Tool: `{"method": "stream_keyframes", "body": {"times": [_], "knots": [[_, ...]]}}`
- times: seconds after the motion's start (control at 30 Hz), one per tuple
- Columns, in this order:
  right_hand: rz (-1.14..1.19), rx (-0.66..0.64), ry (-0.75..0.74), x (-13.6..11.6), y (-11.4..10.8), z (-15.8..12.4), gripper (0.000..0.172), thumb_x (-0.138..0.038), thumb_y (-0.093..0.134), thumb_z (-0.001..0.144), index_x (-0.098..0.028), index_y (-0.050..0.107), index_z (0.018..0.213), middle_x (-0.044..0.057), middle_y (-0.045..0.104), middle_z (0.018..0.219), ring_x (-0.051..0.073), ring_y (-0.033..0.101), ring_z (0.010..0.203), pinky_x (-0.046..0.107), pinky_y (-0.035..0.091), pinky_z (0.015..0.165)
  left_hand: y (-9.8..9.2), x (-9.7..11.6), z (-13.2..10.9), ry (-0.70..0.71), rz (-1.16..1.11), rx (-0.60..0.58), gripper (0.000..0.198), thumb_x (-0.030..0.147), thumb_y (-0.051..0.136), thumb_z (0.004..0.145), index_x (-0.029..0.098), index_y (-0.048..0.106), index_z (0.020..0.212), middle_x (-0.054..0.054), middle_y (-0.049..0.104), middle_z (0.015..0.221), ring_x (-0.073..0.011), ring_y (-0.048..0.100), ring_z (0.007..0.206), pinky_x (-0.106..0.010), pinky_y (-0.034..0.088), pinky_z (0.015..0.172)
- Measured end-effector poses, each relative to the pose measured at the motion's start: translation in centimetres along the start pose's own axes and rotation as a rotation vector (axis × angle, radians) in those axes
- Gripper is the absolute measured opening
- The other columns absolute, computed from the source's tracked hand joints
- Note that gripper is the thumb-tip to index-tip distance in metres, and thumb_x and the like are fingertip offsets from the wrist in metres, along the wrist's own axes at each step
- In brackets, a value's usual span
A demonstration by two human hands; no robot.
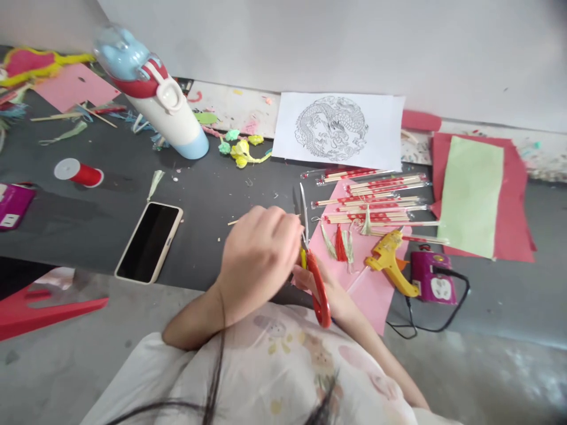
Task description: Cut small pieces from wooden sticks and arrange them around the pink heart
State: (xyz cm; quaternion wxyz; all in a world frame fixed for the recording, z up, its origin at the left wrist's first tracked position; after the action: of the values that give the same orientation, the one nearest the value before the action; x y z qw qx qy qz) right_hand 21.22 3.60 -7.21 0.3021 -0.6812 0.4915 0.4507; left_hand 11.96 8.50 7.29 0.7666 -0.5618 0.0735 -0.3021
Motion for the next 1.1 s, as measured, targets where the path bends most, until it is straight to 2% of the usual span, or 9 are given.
{"method": "stream_keyframes", "body": {"times": [0.07,0.17,0.33,0.43,0.6,0.73,0.8,0.93,1.1], "knots": [[-0.006,0.011,0.025,0.2,-0.1,-0.4,0.025,-0.04,0.061,0.091,-0.021,0.044,0.088,-0.005,0.043,0.076,0.012,0.043,0.066,0.029,0.042,0.061,0.0,-1.5,-0.5,-0.034,0.078,-0.003,0.013,0.023,0.051,0.097,0.015,0.061,0.095,-0.006,0.063,0.087,-0.0222,0.053,0.08,-0.035,0.042,0.069],[-0.093,0.037,0.004,-0.6,-0.2,-1.0,0.028,-0.033,0.064,0.087,-0.024,0.038,0.088,-0.007,0.038,0.073,0.012,0.035,0.064,0.028,0.034,0.058,0.4,-1.9,-1.1,-0.001,0.088,-0.018,0.015,0.026,0.054,0.096,0.014,0.062,0.1,-0.007,0.064,0.089,-0.0227,0.056,0.083,-0.034,0.044,0.069],[-0.192,0.033,-0.081,-3.0,0.4,-2.0,0.028,-0.025,0.06,0.086,-0.025,0.033,0.083,-0.008,0.04,0.071,0.012,0.037,0.061,0.028,0.034,0.057,-0.1,-1.4,-1.8,0.058,0.022,0.025,0.009,0.017,0.053,0.095,0.017,0.062,0.092,-0.003,0.065,0.084,-0.0197,0.058,0.08,-0.031,0.044,0.069],[-0.231,0.032,-0.104,-3.8,0.6,-2.5,0.028,-0.026,0.06,0.086,-0.026,0.032,0.083,-0.008,0.039,0.069,0.012,0.035,0.06,0.028,0.032,0.056,-0.5,-1.1,-2.0,0.1,-0.037,0.056,0.014,0.01,0.049,0.094,0.018,0.059,0.088,-0.002,0.065,0.082,-0.0181,0.057,0.077,-0.03,0.044,0.068],[-0.212,-0.049,-0.068,-2.7,1.1,-2.7,0.029,-0.041,0.06,0.087,-0.023,0.039,0.097,-0.004,0.043,0.076,0.015,0.039,0.067,0.031,0.037,0.061,0.3,-0.9,-1.9,0.129,-0.117,-0.023,0.017,0.01,0.044,0.093,0.019,0.055,0.084,-0.001,0.06,0.077,-0.0182,0.053,0.074,-0.03,0.043,0.068],[-0.079,-0.129,-0.123,-2.1,1.5,-2.9,0.053,-0.068,0.053,0.086,-0.021,0.043,0.109,0.005,0.049,0.096,0.02,0.047,0.083,0.036,0.043,0.072,0.9,-1.0,-1.6,0.117,-0.217,-0.067,0.017,0.011,0.042,0.095,0.019,0.051,0.082,-0.001,0.058,0.076,-0.0173,0.051,0.074,-0.03,0.042,0.07],[-0.03,-0.171,-0.127,-1.9,1.8,-3.0,0.062,-0.076,0.048,0.084,-0.022,0.042,0.113,0.007,0.049,0.1,0.021,0.048,0.085,0.038,0.045,0.077,1.0,-1.2,-1.5,0.091,-0.277,-0.067,0.019,0.013,0.041,0.096,0.02,0.049,0.081,0.0,0.057,0.074,-0.0165,0.051,0.074,-0.03,0.042,0.07],[-0.011,-0.22,-0.109,-1.7,2.2,-3.1,0.066,-0.079,0.044,0.083,-0.023,0.041,0.117,0.004,0.046,0.092,0.019,0.046,0.077,0.038,0.046,0.074,1.3,-1.5,-1.4,0.033,-0.391,-0.086,0.021,0.015,0.039,0.098,0.02,0.048,0.08,0.0,0.058,0.073,-0.015,0.053,0.073,-0.028,0.042,0.071],[-0.04,-0.209,-0.109,-1.9,2.2,-3.1,0.067,-0.079,0.041,0.084,-0.023,0.039,0.12,0.002,0.043,0.087,0.019,0.042,0.072,0.038,0.045,0.072,2.1,-2.0,-1.3,-0.078,-0.509,-0.111,0.025,0.023,0.039,0.1,0.02,0.05,0.077,0.001,0.056,0.068,-0.0135,0.053,0.067,-0.027,0.04,0.067]]}}
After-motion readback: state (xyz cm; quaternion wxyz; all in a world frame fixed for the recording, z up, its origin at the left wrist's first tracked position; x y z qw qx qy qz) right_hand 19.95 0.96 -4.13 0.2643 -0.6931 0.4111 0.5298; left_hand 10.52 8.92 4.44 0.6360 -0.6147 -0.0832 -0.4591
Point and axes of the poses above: each hand's wrist, its own z-axis towards the middle knuckle, its own y-axis out of the palm, x = y × z, the point moved 9 cm from there along z, towards the middle knuckle
